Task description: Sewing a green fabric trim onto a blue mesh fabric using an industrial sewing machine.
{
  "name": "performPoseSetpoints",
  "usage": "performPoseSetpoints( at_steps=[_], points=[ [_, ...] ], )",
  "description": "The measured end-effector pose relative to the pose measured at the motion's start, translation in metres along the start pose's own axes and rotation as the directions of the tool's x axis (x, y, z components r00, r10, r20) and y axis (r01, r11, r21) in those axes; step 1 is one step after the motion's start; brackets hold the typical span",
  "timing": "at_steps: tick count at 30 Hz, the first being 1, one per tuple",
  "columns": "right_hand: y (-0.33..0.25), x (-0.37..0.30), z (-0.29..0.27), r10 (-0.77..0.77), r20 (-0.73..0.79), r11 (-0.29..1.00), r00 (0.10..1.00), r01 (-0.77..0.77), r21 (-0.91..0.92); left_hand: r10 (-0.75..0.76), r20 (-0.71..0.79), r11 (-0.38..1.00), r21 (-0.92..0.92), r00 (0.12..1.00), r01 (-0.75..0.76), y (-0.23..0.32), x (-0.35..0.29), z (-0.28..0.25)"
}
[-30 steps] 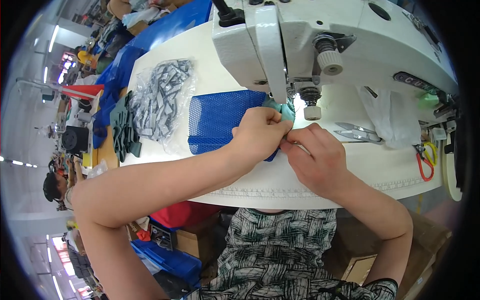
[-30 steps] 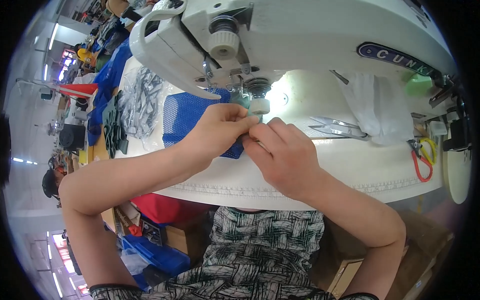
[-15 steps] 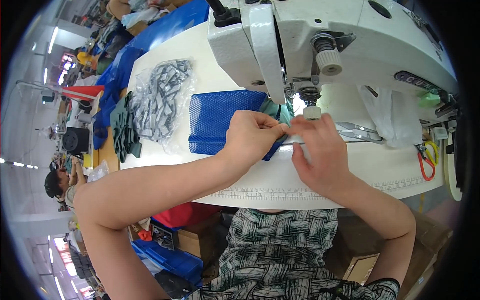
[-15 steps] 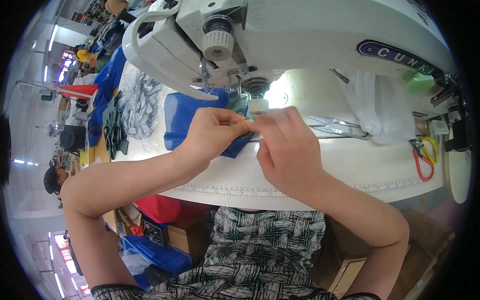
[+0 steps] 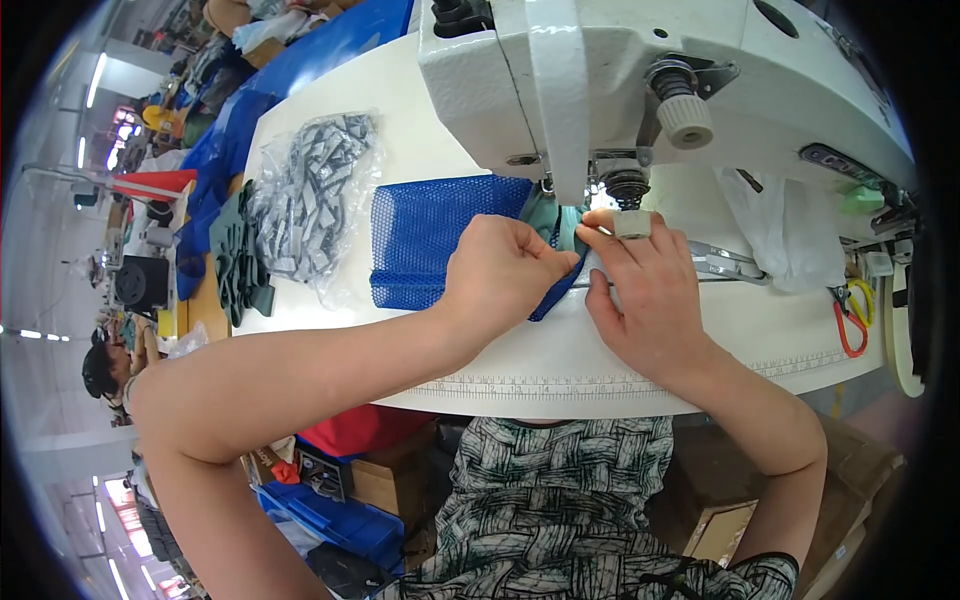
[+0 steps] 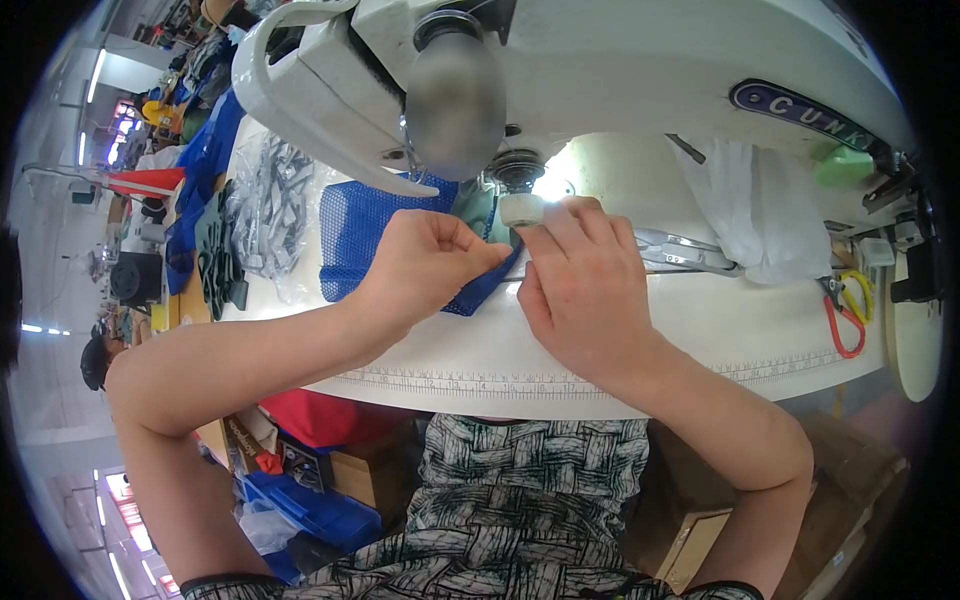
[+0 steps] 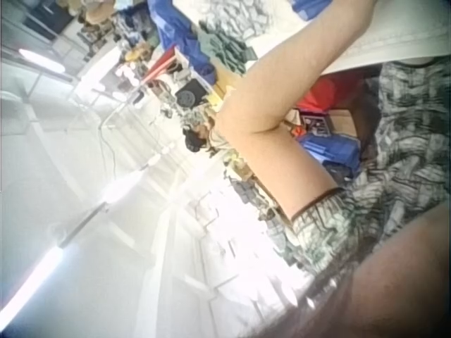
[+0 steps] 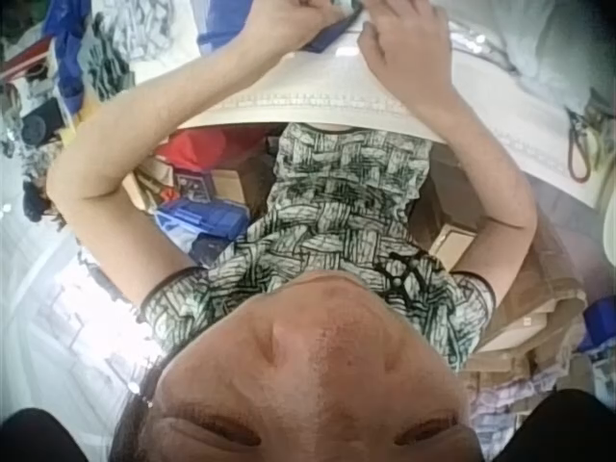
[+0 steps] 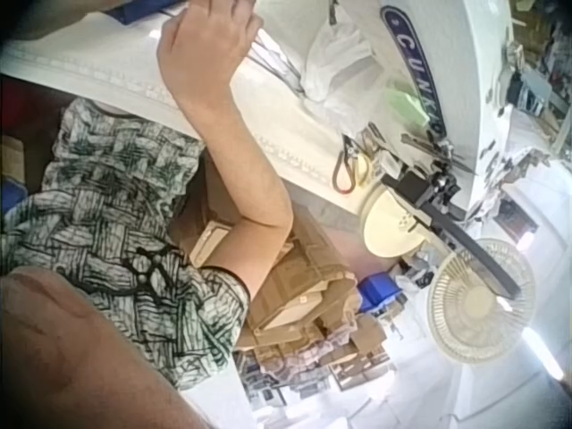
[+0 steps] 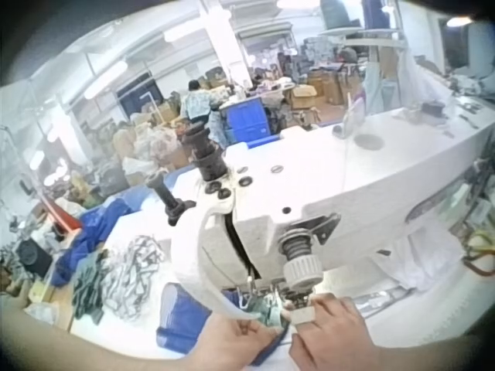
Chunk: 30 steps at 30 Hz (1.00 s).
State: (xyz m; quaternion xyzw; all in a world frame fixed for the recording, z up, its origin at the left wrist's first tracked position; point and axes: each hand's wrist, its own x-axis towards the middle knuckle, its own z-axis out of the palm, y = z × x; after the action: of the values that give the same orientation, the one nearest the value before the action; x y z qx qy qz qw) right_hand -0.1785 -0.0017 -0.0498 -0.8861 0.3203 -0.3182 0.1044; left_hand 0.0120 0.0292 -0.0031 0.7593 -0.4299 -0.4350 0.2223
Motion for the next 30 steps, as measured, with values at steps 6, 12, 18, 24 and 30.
performPoseSetpoints(
  at_steps=[6, 12, 18, 24, 30],
  points=[
    [0.002, -0.001, -0.001, -0.01, 0.006, 1.0, 1.0, 0.01, -0.011, 0.134, -0.128, 0.989, -0.039, 0.983, -0.14, -0.005, -0.011, 0.013],
    [0.001, -0.001, 0.001, -0.032, 0.012, 0.999, 0.999, 0.032, -0.042, 0.01, -0.075, 0.991, -0.13, 0.997, -0.019, 0.002, -0.005, 0.011],
    [0.0, -0.003, 0.003, -0.01, 0.03, 0.998, 1.0, 0.011, -0.062, -0.038, -0.02, 0.982, -0.183, 0.999, 0.034, 0.005, -0.002, 0.011],
    [0.001, -0.003, 0.001, -0.036, 0.002, 0.998, 0.999, 0.036, -0.053, -0.022, -0.09, 0.989, -0.147, 0.996, 0.008, 0.003, -0.002, 0.014],
    [0.001, -0.003, 0.001, -0.046, -0.017, 0.998, 0.999, 0.045, -0.042, -0.043, 0.04, 0.992, -0.119, 0.998, 0.047, 0.004, -0.001, 0.007]
  ],
)
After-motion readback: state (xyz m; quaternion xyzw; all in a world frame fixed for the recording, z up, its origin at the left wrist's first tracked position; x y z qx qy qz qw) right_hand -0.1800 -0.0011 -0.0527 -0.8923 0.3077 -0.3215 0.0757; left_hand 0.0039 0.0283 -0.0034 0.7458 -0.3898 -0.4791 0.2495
